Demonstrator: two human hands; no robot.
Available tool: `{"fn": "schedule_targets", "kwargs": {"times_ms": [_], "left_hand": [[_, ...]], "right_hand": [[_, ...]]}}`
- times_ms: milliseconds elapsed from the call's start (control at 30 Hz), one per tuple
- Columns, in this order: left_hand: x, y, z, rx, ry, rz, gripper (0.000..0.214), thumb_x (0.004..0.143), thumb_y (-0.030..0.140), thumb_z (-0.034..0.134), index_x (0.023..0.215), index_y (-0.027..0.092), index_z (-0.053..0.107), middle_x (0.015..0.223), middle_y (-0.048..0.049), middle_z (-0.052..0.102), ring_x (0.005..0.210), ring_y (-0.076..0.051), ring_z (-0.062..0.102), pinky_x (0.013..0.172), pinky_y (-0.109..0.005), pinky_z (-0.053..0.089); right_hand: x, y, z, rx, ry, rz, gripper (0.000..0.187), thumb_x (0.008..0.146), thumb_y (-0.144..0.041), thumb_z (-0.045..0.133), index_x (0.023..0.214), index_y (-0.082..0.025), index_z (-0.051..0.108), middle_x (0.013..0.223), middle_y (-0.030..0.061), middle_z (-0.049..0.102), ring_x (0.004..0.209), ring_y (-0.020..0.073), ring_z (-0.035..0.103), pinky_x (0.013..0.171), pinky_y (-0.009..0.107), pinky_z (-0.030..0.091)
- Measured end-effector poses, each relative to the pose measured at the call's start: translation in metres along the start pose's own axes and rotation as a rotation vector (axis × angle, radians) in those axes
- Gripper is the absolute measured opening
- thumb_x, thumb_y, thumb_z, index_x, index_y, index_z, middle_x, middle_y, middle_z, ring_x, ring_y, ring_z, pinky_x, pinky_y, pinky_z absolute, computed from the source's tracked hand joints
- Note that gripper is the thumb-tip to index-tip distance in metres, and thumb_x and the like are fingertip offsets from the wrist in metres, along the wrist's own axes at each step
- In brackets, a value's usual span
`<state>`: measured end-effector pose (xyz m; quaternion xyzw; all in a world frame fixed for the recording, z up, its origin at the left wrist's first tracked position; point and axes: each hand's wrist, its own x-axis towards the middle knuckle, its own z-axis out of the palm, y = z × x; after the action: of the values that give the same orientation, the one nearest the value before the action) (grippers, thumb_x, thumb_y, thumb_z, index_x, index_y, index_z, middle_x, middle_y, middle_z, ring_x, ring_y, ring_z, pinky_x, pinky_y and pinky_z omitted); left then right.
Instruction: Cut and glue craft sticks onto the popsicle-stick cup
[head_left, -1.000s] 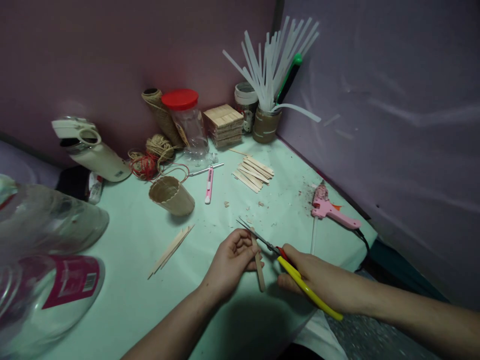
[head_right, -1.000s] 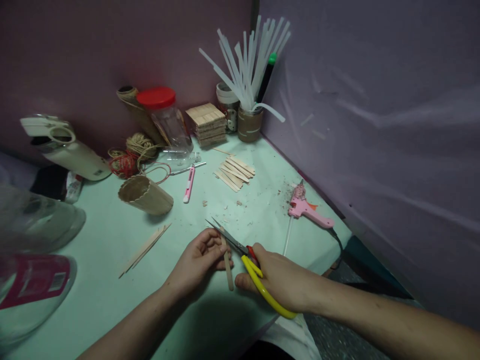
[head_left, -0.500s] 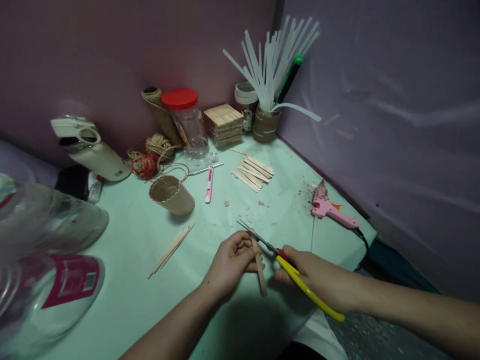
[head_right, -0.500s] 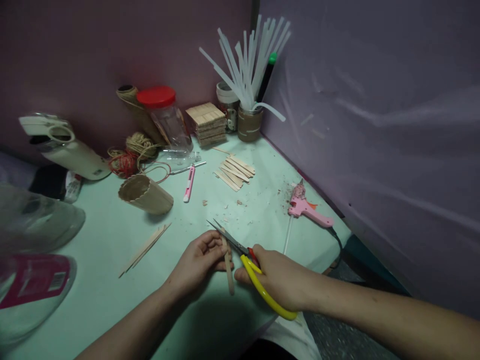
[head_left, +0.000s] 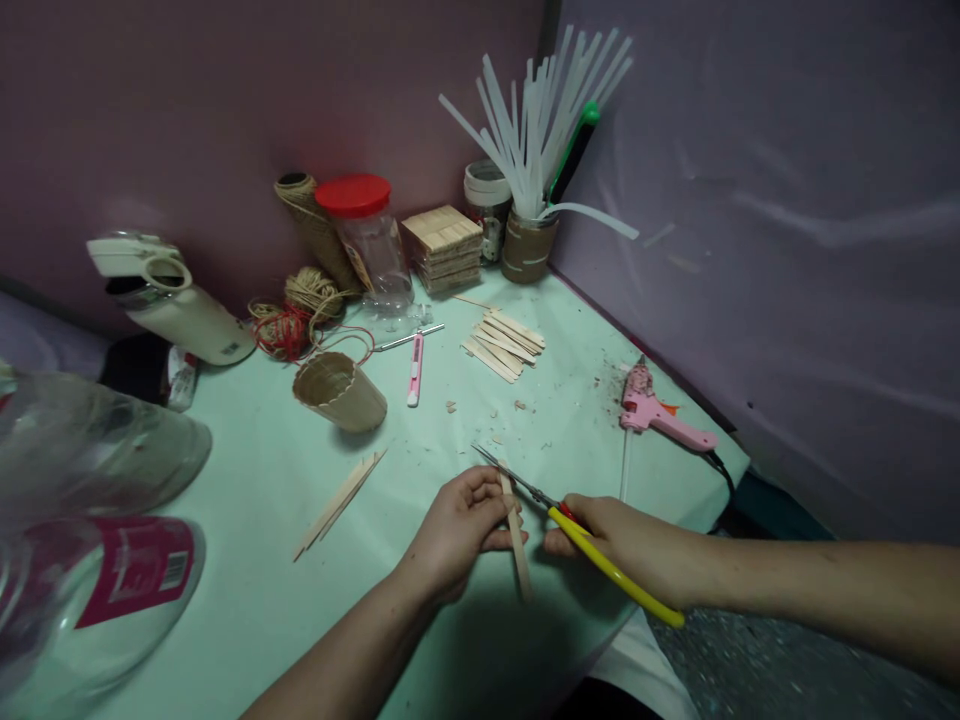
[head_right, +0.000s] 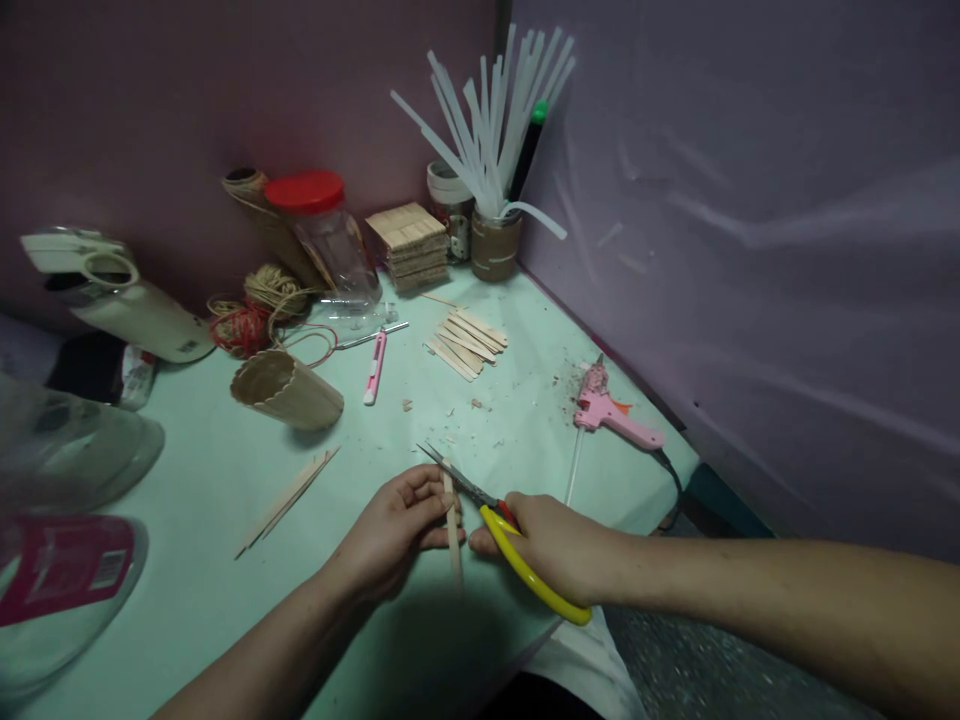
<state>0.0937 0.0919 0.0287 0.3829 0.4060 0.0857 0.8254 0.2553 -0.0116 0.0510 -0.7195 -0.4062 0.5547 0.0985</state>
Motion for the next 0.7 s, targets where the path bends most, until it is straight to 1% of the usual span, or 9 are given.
{"fn": "schedule_targets", "kwargs": {"times_ms": [200,300,433,567,700], "left_hand": [[0.002,-0.001,-0.001,-0.015,0.002,-0.021,0.024,0.070,0.023,0.074,0.086,0.012,0.060,0.073,0.0001,0.055,0.066,-0.011,0.058,0.068,-0.029,0.058],[0.003,0.001,0.000,-0.016,-0.001,-0.028,0.023,0.070,0.022,0.074,0.086,0.012,0.060,0.072,0.0001,0.055,0.065,-0.010,0.058,0.067,-0.028,0.058],[0.004,0.002,0.000,-0.009,0.011,-0.038,0.024,0.070,0.022,0.074,0.087,0.013,0.060,0.073,0.0003,0.055,0.065,-0.010,0.057,0.067,-0.029,0.058],[0.004,0.001,-0.002,-0.013,0.001,-0.033,0.026,0.069,0.023,0.076,0.087,0.013,0.061,0.073,0.0003,0.055,0.065,-0.010,0.057,0.066,-0.029,0.058],[0.003,0.001,-0.003,0.007,-0.017,-0.024,0.028,0.069,0.027,0.076,0.087,0.013,0.061,0.073,0.0002,0.056,0.065,-0.010,0.057,0.066,-0.028,0.058]], "right_hand": [[0.008,0.014,0.007,0.078,0.014,-0.001,0.039,0.079,-0.055,0.060,0.079,-0.016,0.056,0.071,0.0027,0.060,0.065,0.0146,0.051,0.057,0.025,0.037],[0.009,0.015,0.009,0.089,0.033,0.000,0.039,0.079,-0.054,0.061,0.077,-0.016,0.056,0.071,0.0029,0.060,0.064,0.0145,0.051,0.057,0.025,0.037],[0.009,0.010,0.007,0.054,0.028,0.013,0.042,0.079,-0.057,0.058,0.077,-0.016,0.057,0.068,0.0032,0.059,0.062,0.0143,0.049,0.053,0.025,0.035],[0.006,0.002,0.003,0.005,0.019,0.019,0.040,0.081,-0.055,0.056,0.073,-0.016,0.055,0.065,0.0026,0.057,0.060,0.0134,0.047,0.052,0.024,0.033],[0.001,-0.006,-0.002,-0.044,-0.001,0.041,0.040,0.082,-0.055,0.055,0.076,-0.016,0.055,0.069,0.0041,0.059,0.063,0.0150,0.050,0.054,0.025,0.035]]}}
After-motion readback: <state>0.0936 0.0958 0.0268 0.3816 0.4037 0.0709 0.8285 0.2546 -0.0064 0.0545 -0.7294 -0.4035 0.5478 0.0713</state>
